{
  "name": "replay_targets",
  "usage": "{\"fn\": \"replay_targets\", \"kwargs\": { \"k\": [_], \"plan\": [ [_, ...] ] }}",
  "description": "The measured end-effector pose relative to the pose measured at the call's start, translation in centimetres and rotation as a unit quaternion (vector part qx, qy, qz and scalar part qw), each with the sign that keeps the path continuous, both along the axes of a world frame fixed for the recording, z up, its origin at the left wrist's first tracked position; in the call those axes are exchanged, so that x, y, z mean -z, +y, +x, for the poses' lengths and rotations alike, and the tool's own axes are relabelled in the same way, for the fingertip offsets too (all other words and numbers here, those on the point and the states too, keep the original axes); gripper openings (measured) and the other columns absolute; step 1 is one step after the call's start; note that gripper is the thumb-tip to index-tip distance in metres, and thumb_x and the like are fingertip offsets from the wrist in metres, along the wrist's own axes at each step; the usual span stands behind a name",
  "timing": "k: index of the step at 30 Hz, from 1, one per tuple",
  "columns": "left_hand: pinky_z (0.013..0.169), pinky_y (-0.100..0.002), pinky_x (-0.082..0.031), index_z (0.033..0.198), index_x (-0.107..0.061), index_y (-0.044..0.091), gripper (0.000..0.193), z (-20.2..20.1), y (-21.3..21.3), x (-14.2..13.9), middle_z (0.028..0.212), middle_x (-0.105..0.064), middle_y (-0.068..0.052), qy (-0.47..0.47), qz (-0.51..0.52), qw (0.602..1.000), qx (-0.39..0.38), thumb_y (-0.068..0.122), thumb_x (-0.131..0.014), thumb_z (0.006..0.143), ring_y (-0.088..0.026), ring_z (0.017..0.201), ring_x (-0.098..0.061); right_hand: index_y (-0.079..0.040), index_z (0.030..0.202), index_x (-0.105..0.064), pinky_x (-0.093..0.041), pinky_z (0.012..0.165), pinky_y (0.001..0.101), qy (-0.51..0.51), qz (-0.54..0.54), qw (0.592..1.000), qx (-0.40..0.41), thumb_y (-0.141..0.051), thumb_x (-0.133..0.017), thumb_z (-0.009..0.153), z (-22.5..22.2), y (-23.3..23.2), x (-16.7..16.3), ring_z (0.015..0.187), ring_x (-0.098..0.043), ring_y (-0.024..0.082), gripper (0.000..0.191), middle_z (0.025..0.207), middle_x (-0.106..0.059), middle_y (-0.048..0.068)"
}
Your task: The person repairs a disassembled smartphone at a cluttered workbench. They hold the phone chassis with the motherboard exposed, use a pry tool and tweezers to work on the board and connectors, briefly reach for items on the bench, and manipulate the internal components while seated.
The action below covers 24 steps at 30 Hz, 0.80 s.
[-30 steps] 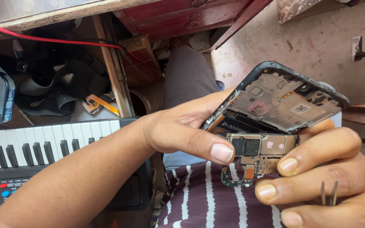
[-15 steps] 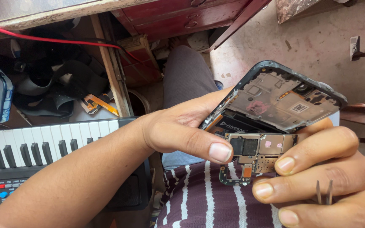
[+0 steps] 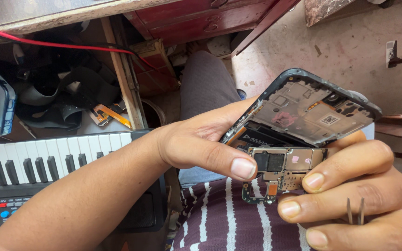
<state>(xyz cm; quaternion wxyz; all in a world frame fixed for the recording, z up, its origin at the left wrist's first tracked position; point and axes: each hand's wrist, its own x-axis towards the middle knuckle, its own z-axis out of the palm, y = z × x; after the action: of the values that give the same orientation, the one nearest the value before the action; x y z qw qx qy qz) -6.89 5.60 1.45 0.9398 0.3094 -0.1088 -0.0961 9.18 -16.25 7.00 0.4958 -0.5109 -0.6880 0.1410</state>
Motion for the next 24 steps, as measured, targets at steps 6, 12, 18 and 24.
{"fn": "replay_targets", "kwargs": {
  "k": [6,12,18,24],
  "plan": [
    [0.126,-0.03,-0.028,0.166,-0.025,-0.006,0.088,-0.04,-0.02,0.06,0.154,-0.043,-0.015,-0.002,0.001,1.0,-0.001,0.023,-0.078,0.102,-0.019,0.144,-0.038,-0.024,0.089,-0.066,-0.052,0.097,0.0407,0.006,0.01,1.0,-0.014,-0.029,-0.069,0.096,0.05,0.38,0.05,0.106,-0.061,0.012,0.009,0.101,-0.078,-0.004],
    [0.125,-0.03,-0.029,0.161,-0.028,-0.006,0.083,-0.03,0.01,0.09,0.152,-0.044,-0.014,0.001,0.004,1.0,0.002,0.023,-0.078,0.102,-0.019,0.142,-0.04,-0.023,0.09,-0.066,-0.053,0.096,0.0408,0.022,0.02,0.999,-0.012,-0.029,-0.067,0.097,-0.25,0.6,0.18,0.106,-0.061,0.013,0.009,0.101,-0.078,-0.004],
    [0.125,-0.03,-0.029,0.164,-0.028,-0.006,0.084,-0.08,-0.01,0.07,0.153,-0.044,-0.014,0.0,0.002,1.0,0.0,0.024,-0.078,0.102,-0.019,0.143,-0.04,-0.024,0.09,-0.066,-0.052,0.097,0.0391,0.017,0.014,1.0,-0.013,-0.029,-0.067,0.097,-0.1,0.48,0.16,0.107,-0.061,0.012,0.009,0.101,-0.078,-0.004],
    [0.126,-0.03,-0.028,0.164,-0.028,-0.006,0.084,-0.04,0.03,-0.04,0.154,-0.043,-0.015,0.0,0.011,1.0,-0.003,0.023,-0.077,0.102,-0.019,0.143,-0.039,-0.025,0.089,-0.066,-0.052,0.098,0.0373,0.009,-0.002,1.0,-0.005,-0.03,-0.067,0.097,-0.04,0.24,0.02,0.105,-0.063,0.011,0.01,0.1,-0.079,-0.005]
  ]
}}
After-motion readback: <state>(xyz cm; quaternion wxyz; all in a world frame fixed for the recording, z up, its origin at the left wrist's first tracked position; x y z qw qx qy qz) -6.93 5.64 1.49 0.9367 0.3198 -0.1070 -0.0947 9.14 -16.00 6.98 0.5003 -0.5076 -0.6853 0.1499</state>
